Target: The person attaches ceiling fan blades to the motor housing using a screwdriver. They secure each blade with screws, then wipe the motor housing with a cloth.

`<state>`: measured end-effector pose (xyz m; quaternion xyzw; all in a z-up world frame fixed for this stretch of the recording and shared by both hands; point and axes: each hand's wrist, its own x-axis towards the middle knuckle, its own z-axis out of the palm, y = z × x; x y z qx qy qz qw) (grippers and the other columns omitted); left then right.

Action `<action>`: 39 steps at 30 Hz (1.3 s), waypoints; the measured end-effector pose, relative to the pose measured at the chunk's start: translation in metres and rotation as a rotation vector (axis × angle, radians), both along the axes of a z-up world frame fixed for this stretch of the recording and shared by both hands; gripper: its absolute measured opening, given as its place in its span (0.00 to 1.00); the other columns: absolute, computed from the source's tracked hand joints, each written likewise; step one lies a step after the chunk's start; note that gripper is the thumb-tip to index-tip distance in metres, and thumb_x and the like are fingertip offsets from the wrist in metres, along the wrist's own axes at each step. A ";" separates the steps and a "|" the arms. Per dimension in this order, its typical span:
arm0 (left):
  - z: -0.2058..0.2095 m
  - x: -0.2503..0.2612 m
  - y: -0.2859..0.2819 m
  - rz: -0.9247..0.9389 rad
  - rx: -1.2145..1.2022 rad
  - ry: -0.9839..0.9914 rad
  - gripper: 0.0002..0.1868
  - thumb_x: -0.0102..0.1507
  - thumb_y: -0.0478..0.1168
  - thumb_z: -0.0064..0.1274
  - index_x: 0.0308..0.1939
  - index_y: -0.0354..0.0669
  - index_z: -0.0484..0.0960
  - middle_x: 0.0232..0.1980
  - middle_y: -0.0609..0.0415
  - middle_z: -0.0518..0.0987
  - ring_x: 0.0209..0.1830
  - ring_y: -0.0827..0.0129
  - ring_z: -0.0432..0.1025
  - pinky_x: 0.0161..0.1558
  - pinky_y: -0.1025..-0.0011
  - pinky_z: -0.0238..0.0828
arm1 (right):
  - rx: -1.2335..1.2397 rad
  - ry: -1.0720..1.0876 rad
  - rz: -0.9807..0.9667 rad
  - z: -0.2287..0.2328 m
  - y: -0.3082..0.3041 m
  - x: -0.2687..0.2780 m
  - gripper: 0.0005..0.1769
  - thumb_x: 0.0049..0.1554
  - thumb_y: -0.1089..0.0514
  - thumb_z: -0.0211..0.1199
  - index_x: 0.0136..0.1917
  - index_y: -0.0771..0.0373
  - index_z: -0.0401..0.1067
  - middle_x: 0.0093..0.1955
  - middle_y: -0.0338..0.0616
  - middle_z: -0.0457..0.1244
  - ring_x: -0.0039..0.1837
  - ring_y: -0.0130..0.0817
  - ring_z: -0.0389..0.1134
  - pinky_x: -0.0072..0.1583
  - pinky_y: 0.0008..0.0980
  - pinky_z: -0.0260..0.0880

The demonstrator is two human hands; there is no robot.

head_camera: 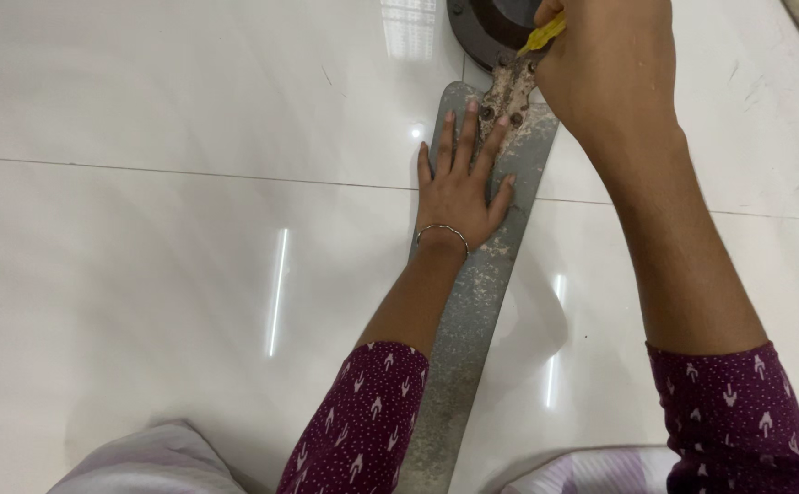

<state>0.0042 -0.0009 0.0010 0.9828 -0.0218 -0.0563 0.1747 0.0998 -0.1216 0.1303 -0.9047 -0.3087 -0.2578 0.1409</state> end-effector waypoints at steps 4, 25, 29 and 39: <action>0.000 -0.003 0.001 0.006 -0.018 -0.019 0.37 0.70 0.62 0.34 0.80 0.72 0.38 0.85 0.58 0.35 0.85 0.57 0.32 0.78 0.42 0.33 | -0.053 -0.077 0.045 0.008 0.009 -0.005 0.06 0.52 0.68 0.69 0.45 0.68 0.76 0.40 0.50 0.69 0.42 0.46 0.71 0.43 0.38 0.71; -0.001 -0.002 0.002 0.004 -0.037 -0.003 0.37 0.69 0.61 0.35 0.81 0.69 0.43 0.85 0.57 0.34 0.85 0.57 0.30 0.79 0.43 0.31 | 0.009 0.026 -0.009 -0.010 0.027 -0.009 0.09 0.50 0.70 0.70 0.44 0.66 0.72 0.39 0.50 0.67 0.38 0.42 0.70 0.38 0.34 0.69; -0.001 -0.003 0.001 0.008 -0.042 -0.010 0.37 0.69 0.62 0.36 0.81 0.70 0.43 0.85 0.57 0.35 0.85 0.58 0.31 0.78 0.42 0.32 | 0.107 0.261 -0.159 -0.016 0.015 -0.015 0.13 0.54 0.62 0.72 0.42 0.68 0.68 0.30 0.52 0.65 0.30 0.43 0.68 0.33 0.36 0.67; -0.004 -0.003 0.001 0.015 -0.010 -0.041 0.38 0.69 0.61 0.37 0.81 0.72 0.41 0.86 0.58 0.35 0.86 0.58 0.32 0.79 0.41 0.35 | 0.565 0.036 -0.200 -0.116 -0.044 -0.074 0.07 0.57 0.75 0.59 0.47 0.71 0.65 0.51 0.50 0.64 0.50 0.36 0.72 0.51 0.29 0.78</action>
